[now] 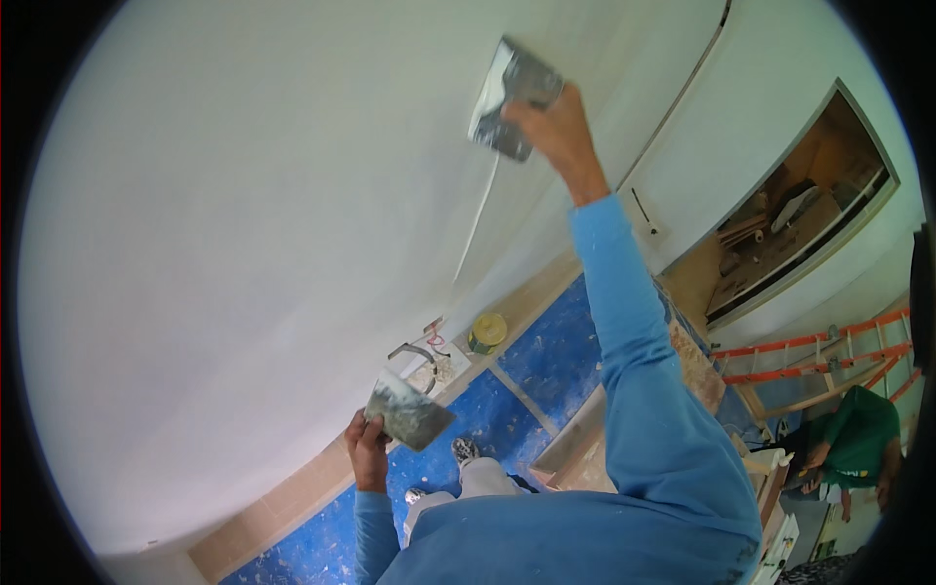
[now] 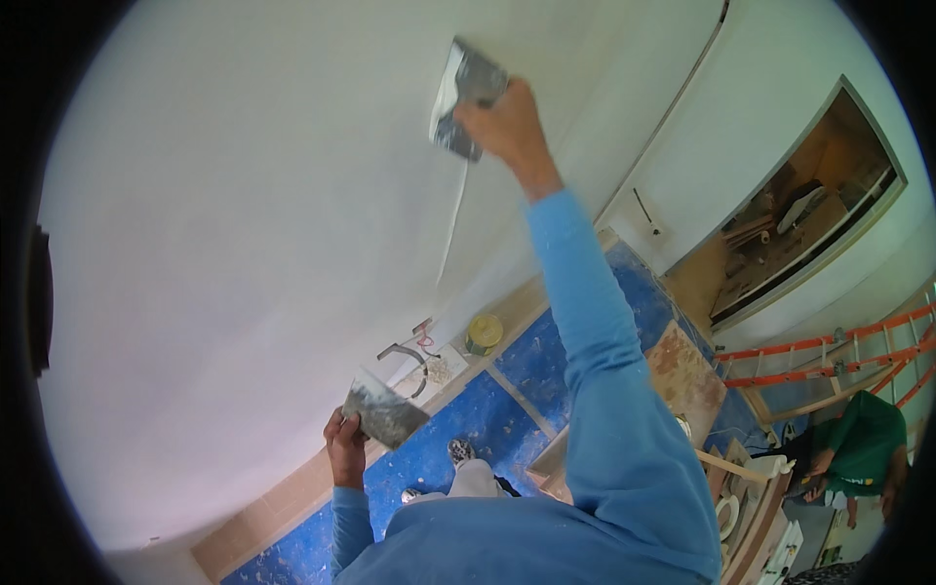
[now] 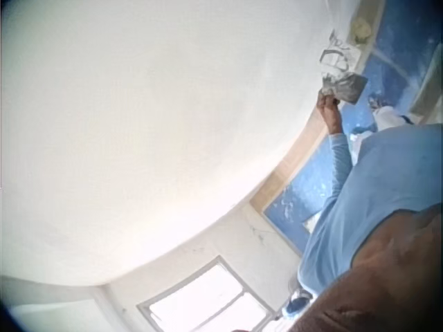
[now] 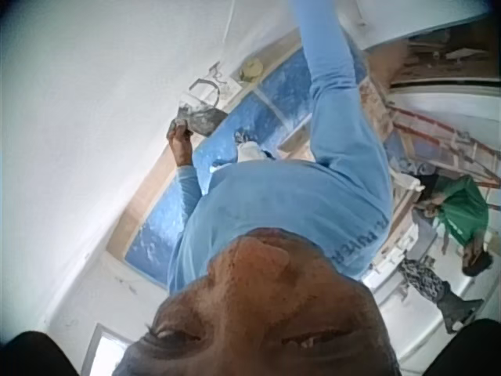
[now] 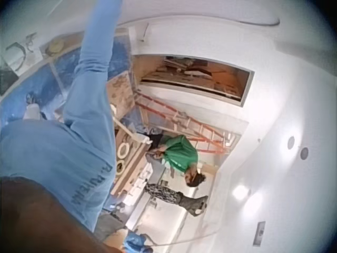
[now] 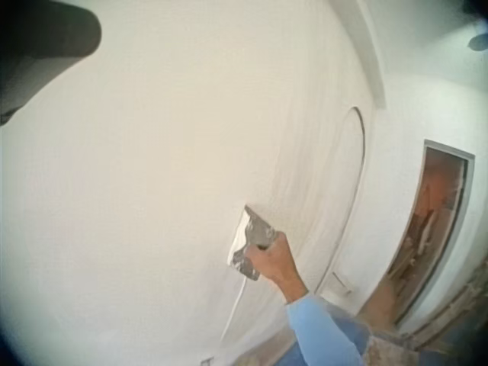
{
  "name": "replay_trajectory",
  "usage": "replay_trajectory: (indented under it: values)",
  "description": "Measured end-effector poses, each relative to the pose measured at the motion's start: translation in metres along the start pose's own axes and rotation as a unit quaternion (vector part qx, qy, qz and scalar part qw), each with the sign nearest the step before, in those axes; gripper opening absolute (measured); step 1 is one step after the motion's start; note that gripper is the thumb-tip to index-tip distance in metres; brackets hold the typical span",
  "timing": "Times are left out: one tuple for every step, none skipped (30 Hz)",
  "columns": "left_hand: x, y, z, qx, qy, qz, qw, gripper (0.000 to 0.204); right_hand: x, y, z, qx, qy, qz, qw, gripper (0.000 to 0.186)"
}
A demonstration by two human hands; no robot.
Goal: The person applies plaster to a wall using a putty knife and a larger metal scraper. The person repeatedly gathers plaster from a container onto the tools and spreads it along a vertical line on the wall.
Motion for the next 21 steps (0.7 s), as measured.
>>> replay_trajectory:
  values:
    - [0.002,0.005,0.007,-0.001,-0.015,-0.025,1.0,0.024,0.012,0.013,-0.022,-0.042,-0.004,0.002,0.999,0.016]
    - [0.003,0.014,0.012,-0.001,-0.029,-0.051,0.998,0.025,0.037,0.027,-0.048,-0.084,0.073,0.015,0.994,0.022]
    - [0.006,0.019,0.015,0.008,-0.042,-0.076,0.996,0.026,0.035,0.048,-0.081,-0.125,0.119,0.062,0.983,0.031]
    - [0.011,0.027,0.017,-0.001,-0.056,-0.105,0.993,0.028,0.038,0.065,-0.109,-0.179,0.117,0.057,0.975,0.033]
    - [-0.01,0.016,0.031,-0.028,-0.055,-0.163,0.985,0.03,0.044,0.079,-0.136,-0.233,0.113,0.052,0.965,0.035]
    - [-0.016,0.024,0.039,-0.032,-0.076,-0.2,0.976,0.025,0.041,0.089,-0.162,-0.262,0.099,0.062,0.958,0.033]
    - [-0.019,0.034,0.042,-0.002,-0.113,-0.224,0.968,0.02,0.037,0.094,-0.183,-0.286,0.082,0.069,0.952,0.033]
    - [-0.015,0.046,0.044,-0.009,-0.127,-0.248,0.96,0.014,0.028,0.101,-0.201,-0.302,0.037,0.074,0.95,0.036]
    - [-0.021,0.043,0.052,-0.045,-0.122,-0.291,0.948,0.015,0.014,0.109,-0.217,-0.317,-0.012,0.082,0.945,0.04]
    - [-0.026,0.04,0.056,-0.021,-0.115,-0.324,0.939,0.018,0.004,0.115,-0.229,-0.327,-0.063,0.088,0.939,0.044]
    - [-0.018,0.05,0.055,-0.007,-0.101,-0.315,0.944,0.02,0.007,0.116,-0.24,-0.341,-0.059,0.086,0.934,0.049]
    - [-0.009,0.058,0.052,0.007,-0.088,-0.306,0.948,0.023,0.014,0.118,-0.251,-0.354,-0.054,0.084,0.93,0.055]
    - [-0.004,0.062,0.05,0.012,-0.079,-0.293,0.953,0.023,0.019,0.121,-0.26,-0.368,-0.049,0.083,0.925,0.06]
    - [0.0,0.064,0.048,0.016,-0.07,-0.279,0.958,0.023,0.022,0.125,-0.267,-0.371,-0.056,0.064,0.925,0.063]
    - [0.002,0.063,0.047,0.021,-0.062,-0.264,0.962,0.024,0.025,0.129,-0.273,-0.375,-0.062,0.046,0.924,0.066]
    - [0.005,0.059,0.045,0.017,-0.044,-0.256,0.966,0.024,0.027,0.133,-0.281,-0.378,-0.068,0.029,0.923,0.069]
    - [0.007,0.057,0.047,0.009,-0.027,-0.247,0.968,0.024,0.039,0.138,-0.291,-0.406,-0.064,-0.022,0.911,0.068]
    - [0.009,0.056,0.049,0.0,-0.01,-0.239,0.971,0.024,0.057,0.141,-0.302,-0.433,-0.06,-0.073,0.897,0.067]
    - [0.018,0.059,0.051,-0.002,0.009,-0.222,0.975,0.023,0.079,0.144,-0.313,-0.456,-0.056,-0.124,0.879,0.066]
    - [0.033,0.067,0.051,-0.007,0.024,-0.206,0.978,0.023,0.107,0.139,-0.32,-0.431,-0.028,-0.134,0.892,0.061]
    - [0.042,0.073,0.047,-0.014,0.035,-0.189,0.981,0.023,0.137,0.132,-0.333,-0.405,0.006,-0.143,0.903,0.057]
Point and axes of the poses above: each hand's wrist, its own z-axis towards the middle knuckle, its own y-axis out of the palm, x = y × z, the point moved 7 cm from there along z, towards the middle knuckle, and after that the axes turned 3 degrees about -x, right-handed, at the moved point
